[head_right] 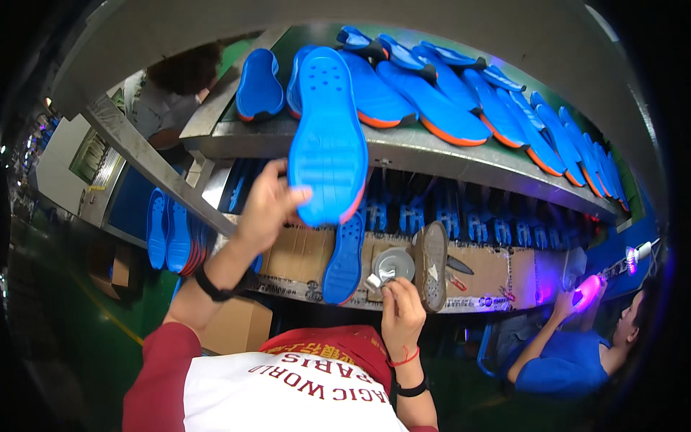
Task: Brushing adhesive onto blue shoe soles in a factory setting.
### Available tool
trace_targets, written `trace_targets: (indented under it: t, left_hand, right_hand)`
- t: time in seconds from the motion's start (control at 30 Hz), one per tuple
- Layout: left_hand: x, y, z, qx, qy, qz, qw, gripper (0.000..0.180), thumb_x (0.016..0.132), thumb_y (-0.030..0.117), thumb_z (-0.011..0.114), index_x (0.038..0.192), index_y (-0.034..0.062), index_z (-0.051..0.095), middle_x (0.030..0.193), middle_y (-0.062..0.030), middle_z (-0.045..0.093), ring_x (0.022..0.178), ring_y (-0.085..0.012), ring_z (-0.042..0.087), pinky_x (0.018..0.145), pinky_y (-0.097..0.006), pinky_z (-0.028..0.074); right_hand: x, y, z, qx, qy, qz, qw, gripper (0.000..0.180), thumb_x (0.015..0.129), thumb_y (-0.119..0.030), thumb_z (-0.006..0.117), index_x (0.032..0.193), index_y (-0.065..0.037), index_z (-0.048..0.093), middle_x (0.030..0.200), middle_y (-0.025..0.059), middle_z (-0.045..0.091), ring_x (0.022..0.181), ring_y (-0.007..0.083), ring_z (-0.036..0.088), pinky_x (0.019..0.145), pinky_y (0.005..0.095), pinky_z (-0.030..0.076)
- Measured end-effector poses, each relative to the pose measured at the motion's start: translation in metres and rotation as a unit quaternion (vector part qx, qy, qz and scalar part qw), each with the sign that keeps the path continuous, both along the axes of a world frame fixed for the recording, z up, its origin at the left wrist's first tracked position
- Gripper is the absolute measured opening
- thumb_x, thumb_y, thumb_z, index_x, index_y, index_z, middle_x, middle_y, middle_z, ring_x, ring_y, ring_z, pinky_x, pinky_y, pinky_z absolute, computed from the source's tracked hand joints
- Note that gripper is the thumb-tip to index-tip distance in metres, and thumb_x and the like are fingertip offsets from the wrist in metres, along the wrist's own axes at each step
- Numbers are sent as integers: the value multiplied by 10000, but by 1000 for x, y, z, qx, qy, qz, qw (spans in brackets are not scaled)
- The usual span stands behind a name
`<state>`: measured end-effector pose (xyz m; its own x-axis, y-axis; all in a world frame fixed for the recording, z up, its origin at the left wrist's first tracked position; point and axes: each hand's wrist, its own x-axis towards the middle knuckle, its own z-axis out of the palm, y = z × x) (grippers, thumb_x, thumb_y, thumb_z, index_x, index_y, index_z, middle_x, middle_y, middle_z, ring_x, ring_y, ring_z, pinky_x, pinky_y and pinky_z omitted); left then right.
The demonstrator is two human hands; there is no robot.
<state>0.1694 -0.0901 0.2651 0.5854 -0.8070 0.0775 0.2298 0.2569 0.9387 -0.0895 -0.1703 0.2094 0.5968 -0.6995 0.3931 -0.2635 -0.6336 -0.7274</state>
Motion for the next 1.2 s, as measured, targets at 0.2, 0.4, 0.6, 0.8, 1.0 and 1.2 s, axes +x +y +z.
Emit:
trace_targets:
  t: [0.2,0.4,0.6,0.8,1.0,1.2]
  left_hand:
    - [147,-117,73,-95,258,0,961,291,923,78,545,1129,-116,476,1095,-259,584,1019,-365,609,835,-336,575]
    - [133,-117,52,-190,192,41,962,282,911,23,522,1141,-117,437,1062,-249,609,904,-340,655,786,-363,583]
    - [-3,9,-141,68,-68,87,992,209,937,122,543,1124,36,505,884,-90,619,548,-113,586,438,-212,449]
    - [-81,76,-293,447,124,-26,886,453,818,117,687,1165,-2,421,1012,-114,578,777,-184,640,645,-281,530]
    - [-78,57,-292,410,198,-122,882,398,851,223,670,1136,15,487,1038,-117,580,790,-163,634,660,-262,517]
    - [-78,93,-215,221,289,-67,929,484,867,123,632,1281,13,407,1197,-126,542,1064,-210,569,827,-325,522]
  right_hand:
    - [0,1,-3,16,-8,9,1000,96,808,34,623,903,35,612,931,178,625,736,293,640,635,325,508]
    - [5,5,-14,8,-13,18,1000,73,817,5,630,887,26,623,929,151,638,610,191,572,526,263,434]
    - [0,-4,-54,-4,28,13,1000,69,838,-16,601,903,5,615,931,169,618,809,336,627,683,357,504]
    - [-2,-26,-122,-65,199,-48,977,86,879,-109,564,917,-35,543,950,159,559,759,364,609,629,431,498]
    - [3,-50,-175,-57,255,-48,964,105,898,-132,529,932,-34,547,979,176,547,733,384,612,621,459,502]
    - [2,-59,-191,-53,268,-29,961,124,894,-152,534,924,-32,550,983,171,545,740,390,613,628,473,502]
